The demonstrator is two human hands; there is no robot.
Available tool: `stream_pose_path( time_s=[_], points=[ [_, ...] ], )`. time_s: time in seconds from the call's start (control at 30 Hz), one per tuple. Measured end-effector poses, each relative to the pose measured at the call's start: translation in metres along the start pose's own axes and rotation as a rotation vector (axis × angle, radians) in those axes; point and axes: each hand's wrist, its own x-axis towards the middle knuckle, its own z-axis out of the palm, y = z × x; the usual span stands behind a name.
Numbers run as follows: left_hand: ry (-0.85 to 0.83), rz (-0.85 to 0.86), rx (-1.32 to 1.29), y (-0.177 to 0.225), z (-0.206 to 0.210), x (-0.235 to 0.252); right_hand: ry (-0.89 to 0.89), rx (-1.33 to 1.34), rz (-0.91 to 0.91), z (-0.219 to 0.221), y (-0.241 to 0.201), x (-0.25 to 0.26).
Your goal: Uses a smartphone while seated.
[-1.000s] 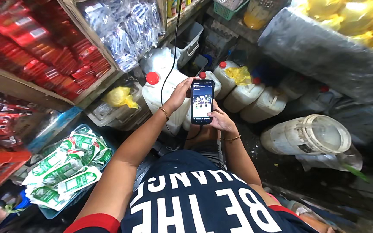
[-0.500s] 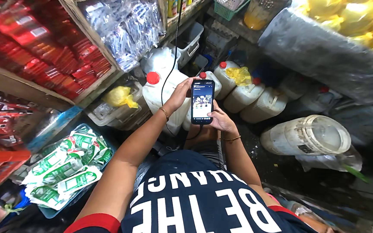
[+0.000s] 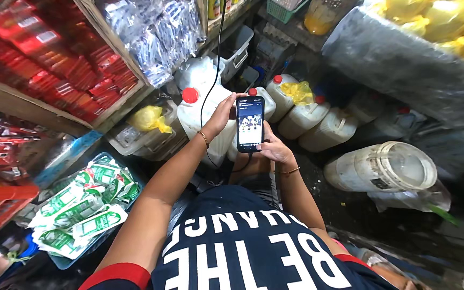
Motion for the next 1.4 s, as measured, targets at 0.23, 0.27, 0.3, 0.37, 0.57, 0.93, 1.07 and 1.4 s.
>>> stream_pose_path(
  time_s=[0.23, 0.27, 0.3, 0.37, 0.57, 0.93, 1.07, 1.4],
  points=[
    [0.025, -0.035, -0.01, -0.0059, -0.0043, 0.0025, 0.043, -0.1, 0.033, 0.0047, -0.0019, -0.0007],
    [0.023, -0.036, -0.009, -0.0056, -0.0043, 0.0022, 0.041, -0.098, 0.034, 0.0044, -0.0018, -0.0007],
    [0.023, -0.039, -0.01, -0.0051, -0.004, 0.0019, 0.041, -0.096, 0.032, 0.0041, -0.0016, -0.0006],
    [0.027, -0.043, -0.01, -0.0036, -0.0029, 0.0017, 0.025, -0.08, 0.022, 0.0032, -0.0015, -0.0001],
    [0.031, -0.041, -0.018, -0.0065, -0.0037, 0.0025, 0.041, -0.039, 0.029, 0.0036, -0.0011, -0.0006],
    [0.04, -0.069, -0.013, -0.0052, -0.0032, 0.0021, 0.028, -0.026, 0.029, 0.0014, -0.0013, 0.0008],
    [0.043, -0.07, -0.019, -0.0057, -0.0032, 0.0029, 0.03, 0.003, 0.038, 0.0003, -0.0012, 0.0016],
    [0.047, -0.047, -0.022, -0.005, -0.003, 0.0014, -0.009, 0.014, 0.014, -0.0024, 0.0005, 0.0022]
  ],
)
